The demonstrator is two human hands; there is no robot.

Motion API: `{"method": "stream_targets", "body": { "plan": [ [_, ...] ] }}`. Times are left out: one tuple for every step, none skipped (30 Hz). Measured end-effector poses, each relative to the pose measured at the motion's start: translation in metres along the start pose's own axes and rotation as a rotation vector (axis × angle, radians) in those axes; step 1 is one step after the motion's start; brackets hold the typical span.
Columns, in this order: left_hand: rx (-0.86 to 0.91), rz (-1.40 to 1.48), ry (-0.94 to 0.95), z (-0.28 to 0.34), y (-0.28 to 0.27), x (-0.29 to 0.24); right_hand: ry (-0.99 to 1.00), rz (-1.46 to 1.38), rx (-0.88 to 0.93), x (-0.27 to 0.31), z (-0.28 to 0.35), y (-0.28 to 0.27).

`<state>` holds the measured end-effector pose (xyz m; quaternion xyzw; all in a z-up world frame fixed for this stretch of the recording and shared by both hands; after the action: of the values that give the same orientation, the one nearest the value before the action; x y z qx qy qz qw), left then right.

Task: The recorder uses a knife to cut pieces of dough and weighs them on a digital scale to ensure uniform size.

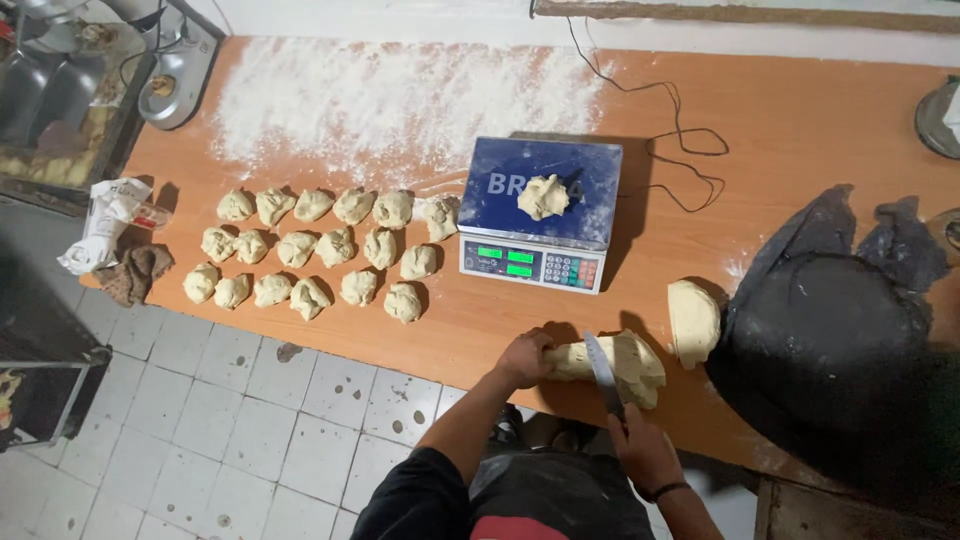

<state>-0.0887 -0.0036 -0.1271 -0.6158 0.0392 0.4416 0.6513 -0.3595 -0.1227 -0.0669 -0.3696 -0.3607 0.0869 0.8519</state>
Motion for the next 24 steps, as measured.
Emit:
{"method": "stream_targets", "body": {
  "plan": [
    [-0.001, 0.003, 0.004, -0.001, 0.002, 0.001, 0.001, 0.003, -0.004, 0.002, 0.000, 0.001],
    [-0.030, 0.022, 0.018, 0.000, 0.005, 0.003, 0.008, 0.020, 0.016, 0.004, 0.002, 0.002],
    [-0.058, 0.042, 0.032, 0.000, 0.007, 0.004, 0.016, 0.037, 0.035, 0.007, 0.003, 0.004],
    [-0.055, 0.044, 0.041, 0.003, 0.008, 0.004, 0.022, 0.037, 0.028, 0.003, 0.003, 0.011],
    [-0.074, 0.056, 0.066, 0.005, 0.008, 0.005, 0.022, 0.075, 0.012, -0.001, 0.003, 0.017],
    [-0.092, 0.068, 0.095, 0.007, 0.008, 0.006, 0.024, 0.111, -0.006, -0.004, 0.002, 0.024],
    [-0.088, 0.070, 0.105, 0.007, 0.001, 0.005, 0.032, 0.110, -0.015, -0.006, 0.000, 0.030],
    [-0.079, 0.117, 0.116, 0.010, -0.005, 0.004, 0.012, 0.090, -0.041, -0.008, 0.002, 0.037],
    [-0.070, 0.163, 0.127, 0.013, -0.011, 0.004, -0.008, 0.070, -0.068, -0.009, 0.003, 0.043],
    [-0.059, 0.167, 0.138, 0.015, -0.016, 0.005, 0.007, 0.068, -0.075, 0.003, 0.008, 0.041],
    [-0.035, 0.186, 0.120, 0.016, -0.020, 0.008, 0.058, 0.045, -0.038, 0.015, 0.013, 0.039],
    [-0.014, 0.208, 0.098, 0.018, -0.023, 0.010, 0.108, 0.026, 0.002, 0.026, 0.017, 0.035],
    [-0.005, 0.216, 0.106, 0.014, -0.026, 0.013, 0.121, 0.029, -0.002, 0.035, 0.017, 0.034],
    [-0.001, 0.258, 0.113, 0.015, -0.027, 0.017, 0.122, -0.021, -0.017, 0.045, 0.020, 0.035],
    [0.003, 0.300, 0.118, 0.016, -0.029, 0.021, 0.123, -0.070, -0.032, 0.055, 0.023, 0.035],
    [0.006, 0.305, 0.118, 0.018, -0.035, 0.018, 0.127, -0.067, -0.031, 0.063, 0.027, 0.037],
    [-0.022, 0.137, 0.106, 0.020, -0.041, 0.015, 0.149, -0.072, -0.022, 0.071, 0.032, 0.038],
    [-0.063, -0.037, 0.106, 0.010, -0.053, 0.011, 0.162, -0.079, -0.029, 0.081, 0.027, 0.035],
    [-0.072, -0.036, 0.118, -0.008, -0.082, 0.000, 0.158, -0.076, -0.044, 0.079, 0.017, 0.041],
    [-0.170, -0.025, 0.158, -0.013, -0.103, -0.013, 0.176, -0.124, -0.060, 0.072, 0.021, 0.050],
    [-0.269, -0.013, 0.198, -0.020, -0.124, -0.027, 0.194, -0.171, -0.077, 0.064, 0.024, 0.058],
    [-0.258, -0.005, 0.193, -0.030, -0.141, -0.038, 0.206, -0.167, -0.070, 0.064, 0.034, 0.063],
    [-0.399, -0.084, 0.340, -0.041, -0.159, -0.051, 0.216, -0.161, -0.088, 0.064, 0.044, 0.066],
    [-0.562, -0.176, 0.499, -0.065, -0.186, -0.064, 0.204, -0.159, -0.123, 0.067, 0.036, 0.064]
  ]
}}
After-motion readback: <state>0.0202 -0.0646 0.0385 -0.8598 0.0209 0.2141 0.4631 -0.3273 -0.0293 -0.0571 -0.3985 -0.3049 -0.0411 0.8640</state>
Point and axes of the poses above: each hand's wrist, its own z-axis away from the middle knuckle, its own y-axis out of the palm, x = y × z, the point moved 1 cm from there along -z, towards the middle knuckle, and after that the axes turned 2 degrees about -x, right-handed, at the moved point
